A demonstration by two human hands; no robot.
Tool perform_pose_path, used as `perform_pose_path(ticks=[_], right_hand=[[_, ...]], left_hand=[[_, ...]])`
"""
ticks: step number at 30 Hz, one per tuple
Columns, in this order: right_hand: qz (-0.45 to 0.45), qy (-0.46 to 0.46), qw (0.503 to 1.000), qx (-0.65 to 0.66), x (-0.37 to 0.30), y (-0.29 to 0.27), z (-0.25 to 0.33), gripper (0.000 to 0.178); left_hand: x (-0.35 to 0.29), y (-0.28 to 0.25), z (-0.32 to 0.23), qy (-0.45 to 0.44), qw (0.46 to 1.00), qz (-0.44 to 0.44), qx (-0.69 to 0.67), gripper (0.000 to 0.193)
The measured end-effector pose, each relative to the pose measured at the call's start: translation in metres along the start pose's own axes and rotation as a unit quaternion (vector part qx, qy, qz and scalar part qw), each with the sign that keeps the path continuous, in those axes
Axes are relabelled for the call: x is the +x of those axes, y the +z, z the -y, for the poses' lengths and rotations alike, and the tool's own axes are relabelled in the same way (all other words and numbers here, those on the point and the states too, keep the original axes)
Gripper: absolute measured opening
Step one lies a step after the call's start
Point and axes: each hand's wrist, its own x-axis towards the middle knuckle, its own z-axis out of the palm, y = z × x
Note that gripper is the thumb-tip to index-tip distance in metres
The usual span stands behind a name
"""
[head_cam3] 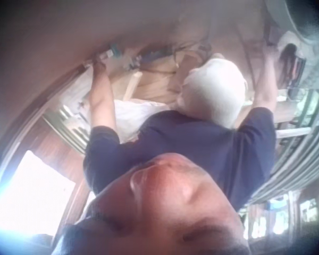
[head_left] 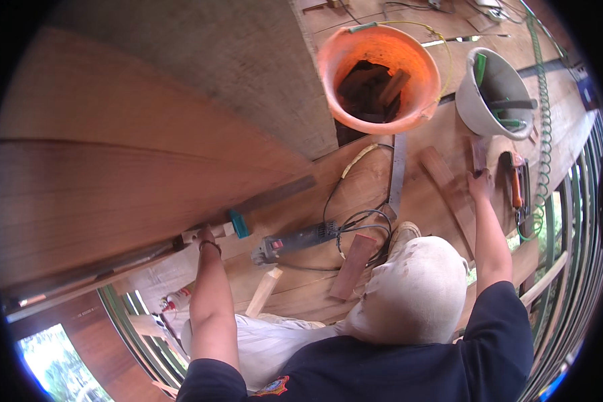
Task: The person uses a blue electric planer to smooth a long wooden plank outdoors, then carries the plank into a partially built wooden structure. The person positions the plank on the floor joists and secures it with a nail gun.
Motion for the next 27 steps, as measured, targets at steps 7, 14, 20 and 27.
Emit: perform_pose_path(ticks=[7, 14, 20, 27], right_hand=[[0.210, 0.067, 0.963, 0.153, 0.004, -0.025, 0.038, 0.056], [0.194, -0.148, 0.865, 0.439, -0.165, -0.035, 0.084, 0.062], [0.132, -0.392, 0.857, 0.308, -0.196, -0.028, 0.253, 0.062], [-0.040, -0.445, 0.818, 0.362, -0.180, 0.003, 0.327, 0.054]], left_hand=[[-0.041, 0.002, 0.000, 0.374, 0.899, -0.201, 0.110, 0.030], [-0.213, 0.075, -0.017, 0.472, 0.878, 0.083, -0.007, 0.008], [-0.286, 0.125, 0.001, 0.229, 0.880, 0.399, -0.116, 0.018], [-0.321, 0.117, -0.058, 0.166, 0.837, 0.490, -0.177, 0.028]])
